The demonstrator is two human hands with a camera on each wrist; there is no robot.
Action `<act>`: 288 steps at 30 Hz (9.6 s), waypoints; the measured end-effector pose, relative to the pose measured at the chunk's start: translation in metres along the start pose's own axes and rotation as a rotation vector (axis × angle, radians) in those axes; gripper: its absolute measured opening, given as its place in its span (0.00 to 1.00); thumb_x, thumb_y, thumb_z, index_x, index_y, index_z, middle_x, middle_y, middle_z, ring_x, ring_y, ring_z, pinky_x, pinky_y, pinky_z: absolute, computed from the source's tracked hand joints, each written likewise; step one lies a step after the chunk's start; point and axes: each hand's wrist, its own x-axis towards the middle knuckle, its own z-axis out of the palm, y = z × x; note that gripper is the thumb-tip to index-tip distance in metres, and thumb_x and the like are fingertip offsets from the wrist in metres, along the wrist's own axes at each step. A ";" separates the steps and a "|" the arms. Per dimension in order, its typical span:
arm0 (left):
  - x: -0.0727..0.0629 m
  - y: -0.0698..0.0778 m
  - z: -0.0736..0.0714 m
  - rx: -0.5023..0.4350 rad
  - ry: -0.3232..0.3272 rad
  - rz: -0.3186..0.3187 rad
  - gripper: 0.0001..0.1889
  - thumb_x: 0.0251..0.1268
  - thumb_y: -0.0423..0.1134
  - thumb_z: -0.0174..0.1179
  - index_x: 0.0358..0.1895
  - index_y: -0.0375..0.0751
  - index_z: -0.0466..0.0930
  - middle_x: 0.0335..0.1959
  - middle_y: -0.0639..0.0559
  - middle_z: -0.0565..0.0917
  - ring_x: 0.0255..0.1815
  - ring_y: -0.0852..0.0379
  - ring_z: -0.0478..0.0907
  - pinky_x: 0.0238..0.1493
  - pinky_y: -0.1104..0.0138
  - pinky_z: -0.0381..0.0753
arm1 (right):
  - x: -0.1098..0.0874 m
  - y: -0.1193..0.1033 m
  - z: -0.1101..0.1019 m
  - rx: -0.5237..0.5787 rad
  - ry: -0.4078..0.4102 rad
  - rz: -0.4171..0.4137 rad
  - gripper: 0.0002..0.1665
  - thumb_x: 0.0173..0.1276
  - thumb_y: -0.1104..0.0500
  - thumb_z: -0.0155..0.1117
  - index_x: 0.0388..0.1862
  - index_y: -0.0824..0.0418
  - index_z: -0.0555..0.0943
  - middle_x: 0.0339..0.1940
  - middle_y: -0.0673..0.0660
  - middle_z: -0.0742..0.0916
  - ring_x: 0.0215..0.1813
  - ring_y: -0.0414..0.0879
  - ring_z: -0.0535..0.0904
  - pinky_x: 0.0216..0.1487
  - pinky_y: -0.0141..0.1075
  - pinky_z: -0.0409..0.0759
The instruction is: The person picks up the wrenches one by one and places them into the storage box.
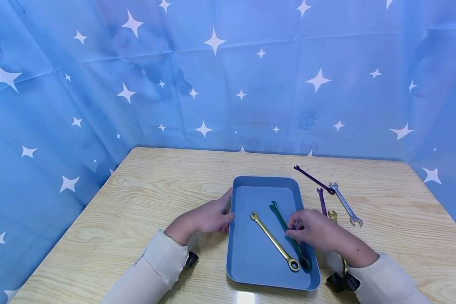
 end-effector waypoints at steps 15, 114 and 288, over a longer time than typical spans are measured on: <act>0.001 -0.002 0.001 0.006 -0.001 0.014 0.42 0.79 0.40 0.46 0.81 0.46 0.24 0.24 0.46 0.85 0.25 0.53 0.80 0.27 0.65 0.75 | 0.000 -0.001 0.005 0.022 0.028 0.047 0.07 0.70 0.56 0.66 0.34 0.57 0.81 0.16 0.48 0.83 0.20 0.42 0.78 0.18 0.32 0.66; -0.001 -0.007 -0.003 -0.008 -0.006 -0.007 0.43 0.79 0.41 0.47 0.81 0.49 0.24 0.26 0.46 0.85 0.28 0.52 0.81 0.30 0.64 0.78 | -0.021 0.050 -0.048 -0.294 0.022 0.330 0.22 0.69 0.55 0.62 0.14 0.54 0.70 0.11 0.47 0.69 0.14 0.40 0.64 0.19 0.34 0.62; 0.000 0.001 -0.002 -0.022 -0.010 -0.010 0.42 0.79 0.40 0.46 0.81 0.48 0.24 0.27 0.44 0.85 0.27 0.53 0.81 0.31 0.62 0.78 | 0.000 -0.005 0.001 -0.099 0.117 0.030 0.27 0.67 0.62 0.68 0.62 0.73 0.78 0.26 0.46 0.85 0.22 0.38 0.73 0.21 0.31 0.70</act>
